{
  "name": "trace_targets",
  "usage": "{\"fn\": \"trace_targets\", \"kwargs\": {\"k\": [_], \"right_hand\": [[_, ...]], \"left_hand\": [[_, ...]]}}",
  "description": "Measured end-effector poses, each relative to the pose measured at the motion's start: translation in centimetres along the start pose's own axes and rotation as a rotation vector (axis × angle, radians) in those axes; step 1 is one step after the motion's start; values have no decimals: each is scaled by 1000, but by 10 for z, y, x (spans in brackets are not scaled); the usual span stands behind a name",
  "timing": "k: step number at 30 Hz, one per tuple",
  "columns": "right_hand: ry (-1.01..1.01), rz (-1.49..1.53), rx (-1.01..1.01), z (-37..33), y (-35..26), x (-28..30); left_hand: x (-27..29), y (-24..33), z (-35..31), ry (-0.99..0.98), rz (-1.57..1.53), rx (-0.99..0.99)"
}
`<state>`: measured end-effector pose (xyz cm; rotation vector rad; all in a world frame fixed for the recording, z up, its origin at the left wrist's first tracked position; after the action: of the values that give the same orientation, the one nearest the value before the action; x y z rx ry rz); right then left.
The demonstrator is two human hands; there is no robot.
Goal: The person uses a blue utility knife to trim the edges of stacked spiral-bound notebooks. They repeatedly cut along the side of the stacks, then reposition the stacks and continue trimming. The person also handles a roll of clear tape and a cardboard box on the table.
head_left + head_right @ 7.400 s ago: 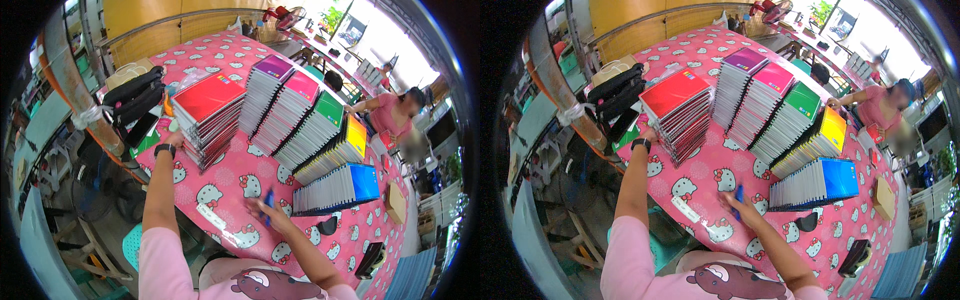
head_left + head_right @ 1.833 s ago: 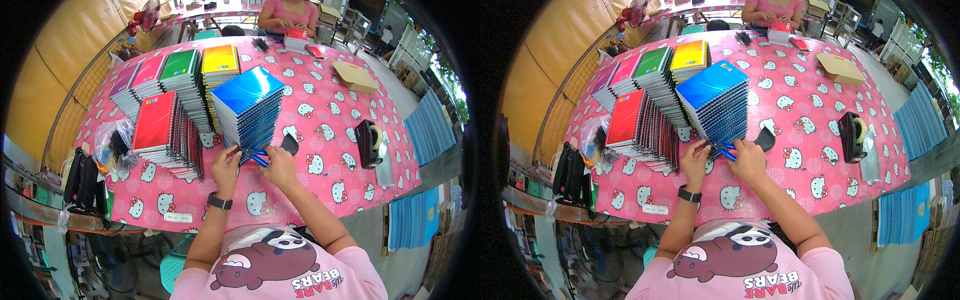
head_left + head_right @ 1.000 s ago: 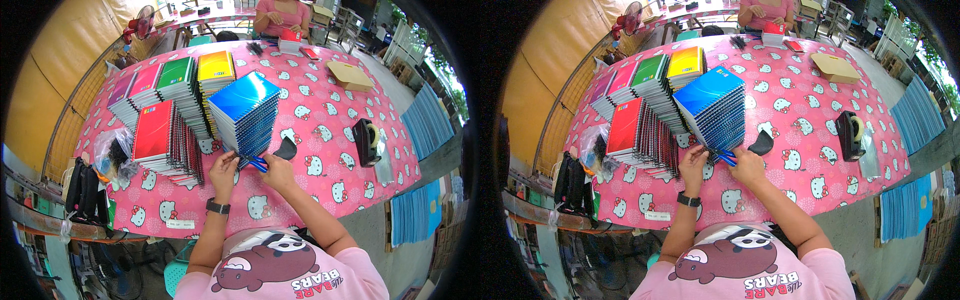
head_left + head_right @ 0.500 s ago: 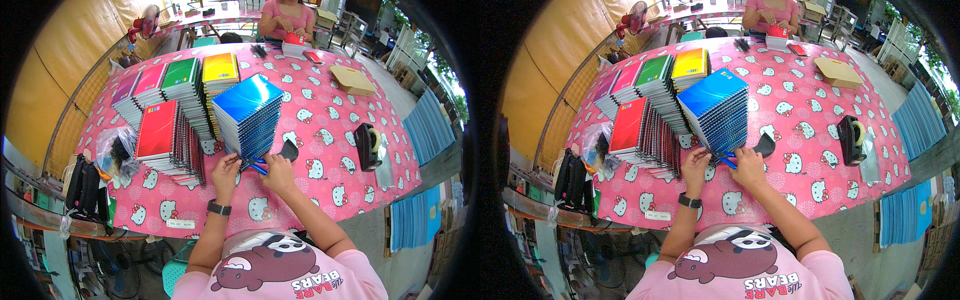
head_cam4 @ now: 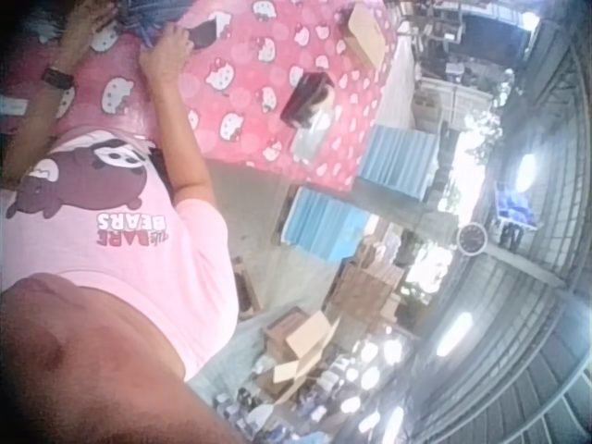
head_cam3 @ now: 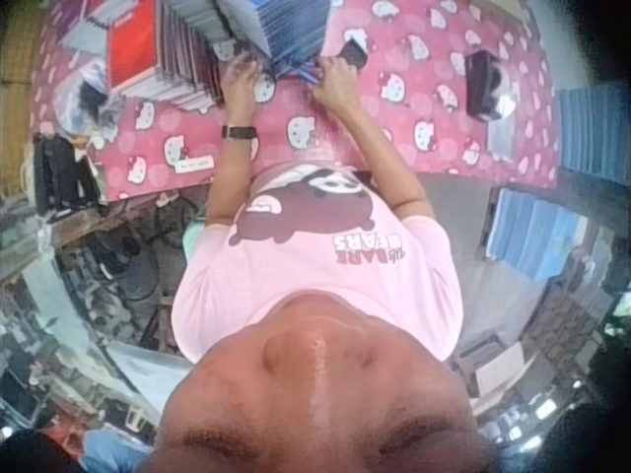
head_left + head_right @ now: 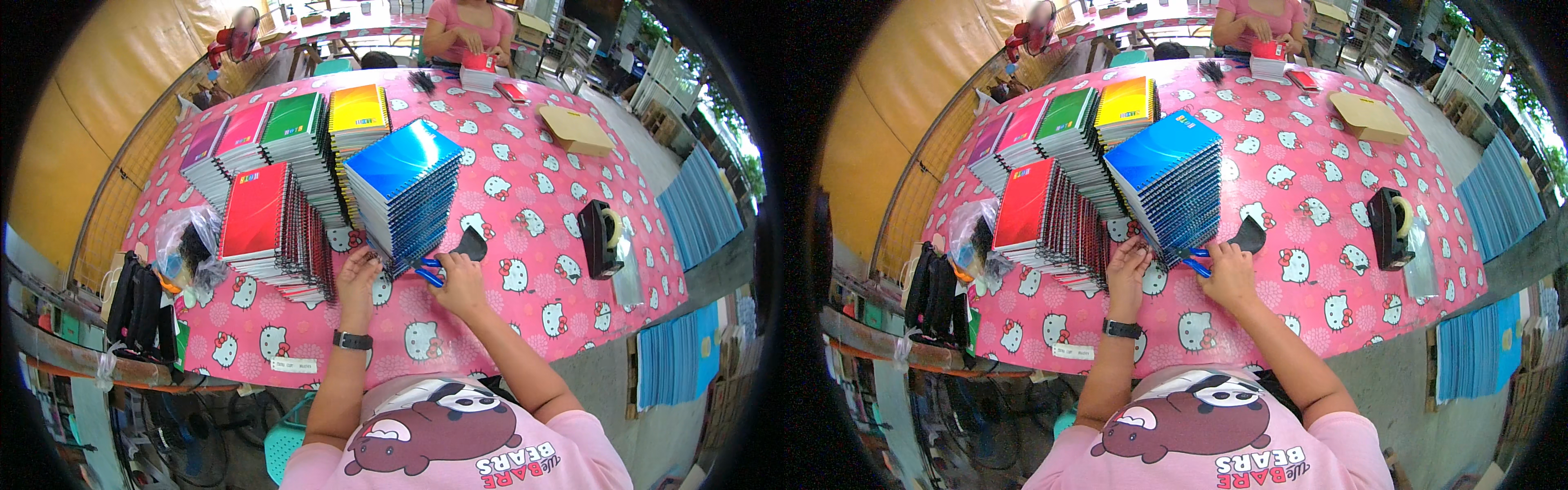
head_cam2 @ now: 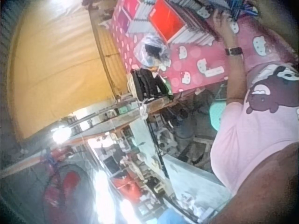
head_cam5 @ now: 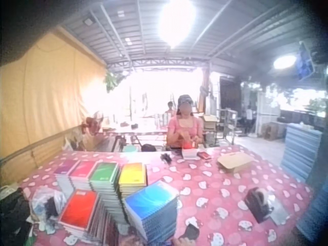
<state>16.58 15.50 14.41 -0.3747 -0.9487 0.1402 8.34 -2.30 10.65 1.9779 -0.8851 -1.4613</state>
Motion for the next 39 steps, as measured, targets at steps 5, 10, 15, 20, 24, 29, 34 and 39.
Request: {"fn": "trace_targets", "kwargs": {"k": [5,10,15,20,24,29,34,39], "right_hand": [[9,-28,30,-1,-4,-7],[-19,-49,19,1,-10,-4],[-96,4,-61,2,-6,-6],[-47,25,-77,-4,-1,-4],[24,-48,18,-7,-1,-9],[19,-61,39,-6,-3,-13],[-85,40,-102,-2,-5,-10],[-119,193,-254,-8,13,-4]], "left_hand": [[-2,0,-6,-94,306,-33],[-7,-4,-13,-43,705,-443],[-13,-4,-18,-11,720,-631],[-7,-2,-15,-29,781,-611],[-8,2,-17,-63,777,-621],[-6,-3,-15,-82,789,-648],[-3,-5,-10,-76,846,-701],[7,-4,-17,17,368,-305]]}}
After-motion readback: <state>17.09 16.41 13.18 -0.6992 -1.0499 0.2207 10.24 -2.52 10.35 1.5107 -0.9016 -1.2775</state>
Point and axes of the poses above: each hand's wrist, its own z-axis towards the middle knuckle, its own x-axis out of the back of the hand, y = z × x, the point moved 1 cm from there along z, towards the middle knuckle, and after that the axes turned 15 degrees about y, right-handed, at the moved point
